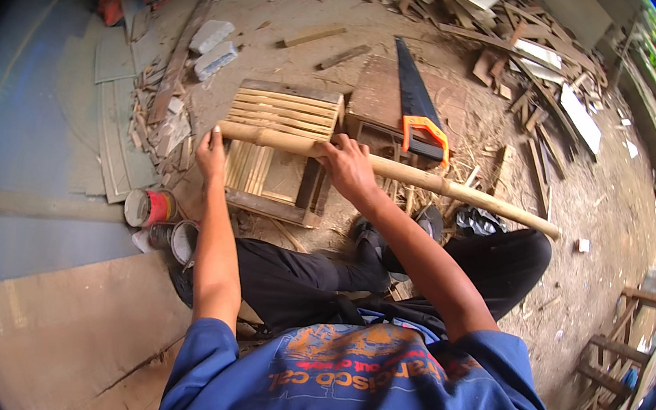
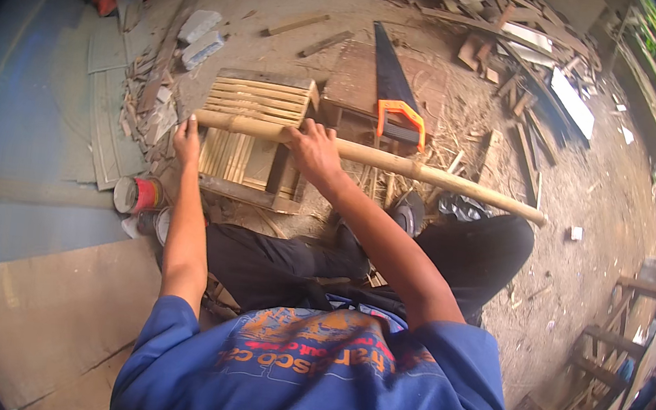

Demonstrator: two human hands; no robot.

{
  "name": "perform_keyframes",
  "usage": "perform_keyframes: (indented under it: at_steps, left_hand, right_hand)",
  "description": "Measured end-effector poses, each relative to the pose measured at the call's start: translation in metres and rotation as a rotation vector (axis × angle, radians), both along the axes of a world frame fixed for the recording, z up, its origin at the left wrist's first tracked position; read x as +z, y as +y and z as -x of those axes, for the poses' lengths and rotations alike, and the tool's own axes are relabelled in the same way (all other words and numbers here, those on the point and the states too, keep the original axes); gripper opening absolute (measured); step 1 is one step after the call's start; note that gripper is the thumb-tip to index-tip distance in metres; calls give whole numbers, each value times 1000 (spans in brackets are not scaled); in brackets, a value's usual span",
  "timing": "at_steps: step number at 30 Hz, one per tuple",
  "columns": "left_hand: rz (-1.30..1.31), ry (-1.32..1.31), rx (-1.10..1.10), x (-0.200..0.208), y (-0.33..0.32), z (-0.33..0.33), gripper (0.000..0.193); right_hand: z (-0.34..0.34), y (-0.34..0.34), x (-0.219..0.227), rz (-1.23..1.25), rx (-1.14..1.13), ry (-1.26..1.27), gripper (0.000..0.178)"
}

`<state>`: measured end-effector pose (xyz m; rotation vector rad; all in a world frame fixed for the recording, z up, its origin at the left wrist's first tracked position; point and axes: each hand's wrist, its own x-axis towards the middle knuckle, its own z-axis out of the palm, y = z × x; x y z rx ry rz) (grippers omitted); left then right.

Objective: The person sits on the floor and uses a hand saw to cut a long bamboo pole into shorter pieces. They repeatedly position the pole, saw through it, and set the cut pieces aside.

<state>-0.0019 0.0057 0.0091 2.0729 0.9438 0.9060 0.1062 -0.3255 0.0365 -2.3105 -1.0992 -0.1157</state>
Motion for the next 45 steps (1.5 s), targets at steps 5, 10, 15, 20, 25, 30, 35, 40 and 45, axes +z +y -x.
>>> perform_keyframes:
  at_steps: [5,10,15,20,25,30,35,40,45]
  left_hand:
    - [98,65,-70,-5,14,6,50]
    - [228,150,-231,-8,34,9,64]
    - [148,249,-168,-16,33,4,79]
    - [161,413,-128,-9,19,10,86]
    - [294,271,-212,0,11,20,85]
    - [341,185,-98,-18,-4,73,79]
    - [163,115,-1,-39,-15,112,66]
    - [146,177,37,-42,-6,100,56]
    - [185,68,129,-44,1,88,61]
  right_hand:
    - [1,-5,3,64,9,7,40]
    - [-3,-10,9,226,31,49,54]
    - [-5,-8,5,254,44,53,57]
    - [-10,-9,-2,250,97,44,60]
    - [-19,-13,0,255,150,50,53]
    - [-18,-3,5,208,202,32,54]
    - [-25,6,13,219,301,0,54]
    - [-37,13,16,210,414,-59,50]
    - [-39,30,15,258,406,-16,51]
